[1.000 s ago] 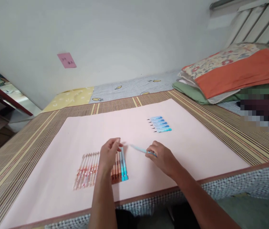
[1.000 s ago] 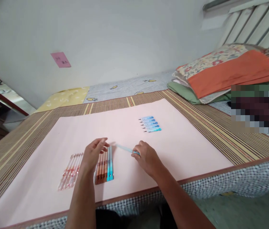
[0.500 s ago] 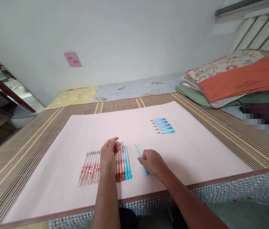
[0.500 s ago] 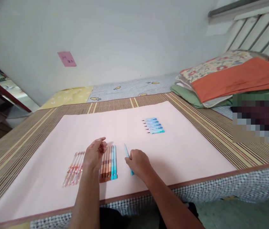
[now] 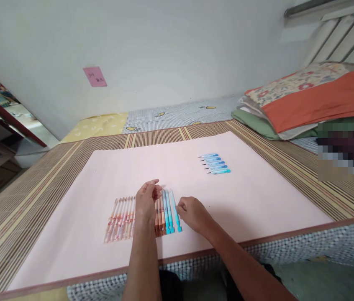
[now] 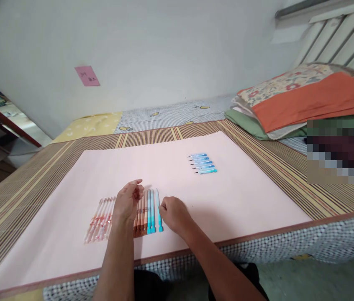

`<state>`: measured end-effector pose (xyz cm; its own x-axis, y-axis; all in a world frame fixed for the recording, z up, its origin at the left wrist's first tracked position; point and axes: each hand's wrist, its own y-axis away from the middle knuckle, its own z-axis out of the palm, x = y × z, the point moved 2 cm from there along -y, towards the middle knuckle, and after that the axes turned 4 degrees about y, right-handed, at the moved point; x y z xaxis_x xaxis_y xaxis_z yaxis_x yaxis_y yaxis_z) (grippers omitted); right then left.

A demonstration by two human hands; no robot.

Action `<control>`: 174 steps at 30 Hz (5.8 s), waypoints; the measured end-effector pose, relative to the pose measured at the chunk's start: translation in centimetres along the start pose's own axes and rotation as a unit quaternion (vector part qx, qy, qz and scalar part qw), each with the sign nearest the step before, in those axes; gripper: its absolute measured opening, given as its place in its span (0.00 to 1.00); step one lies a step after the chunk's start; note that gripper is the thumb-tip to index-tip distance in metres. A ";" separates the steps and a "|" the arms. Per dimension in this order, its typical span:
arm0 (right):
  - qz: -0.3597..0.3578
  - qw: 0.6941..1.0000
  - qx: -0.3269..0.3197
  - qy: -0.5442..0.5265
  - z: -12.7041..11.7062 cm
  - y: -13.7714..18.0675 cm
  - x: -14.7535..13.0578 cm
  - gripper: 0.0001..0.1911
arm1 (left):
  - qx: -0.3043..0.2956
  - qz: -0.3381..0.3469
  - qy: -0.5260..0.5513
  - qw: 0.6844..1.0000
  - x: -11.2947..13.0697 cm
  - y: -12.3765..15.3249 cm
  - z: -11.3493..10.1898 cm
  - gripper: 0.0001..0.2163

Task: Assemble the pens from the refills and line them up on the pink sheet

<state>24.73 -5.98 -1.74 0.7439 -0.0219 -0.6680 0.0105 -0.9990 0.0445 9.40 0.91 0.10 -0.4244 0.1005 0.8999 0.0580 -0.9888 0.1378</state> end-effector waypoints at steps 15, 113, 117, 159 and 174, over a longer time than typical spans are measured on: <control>-0.170 0.981 -0.081 -0.055 -1.1 2.7 0.7 0.21 | -0.008 -0.009 -0.008 1.000 -0.2 0.3 0.4 0.17; 0.003 0.967 0.230 0.111 -11.2 -0.8 17.8 0.11 | -0.047 -0.055 -0.003 0.997 -3.2 1.5 4.2 0.18; 0.029 0.969 0.209 0.126 -11.4 -1.1 16.9 0.09 | -0.065 -0.062 -0.002 0.996 -3.7 1.3 4.2 0.18; -0.027 0.975 0.176 0.133 -11.8 0.6 15.4 0.06 | -0.170 -0.168 0.143 0.960 -3.9 2.6 5.8 0.17; -0.039 0.995 0.088 0.032 -9.9 0.8 13.5 0.04 | -0.163 -0.170 0.129 0.963 -3.9 2.7 6.0 0.18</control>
<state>41.44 -6.64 -3.39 0.7862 0.0530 -0.6157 -0.0426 -0.9893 -0.1396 16.66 -1.49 -0.53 -0.5808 0.4362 0.6873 -0.3934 -0.8896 0.2321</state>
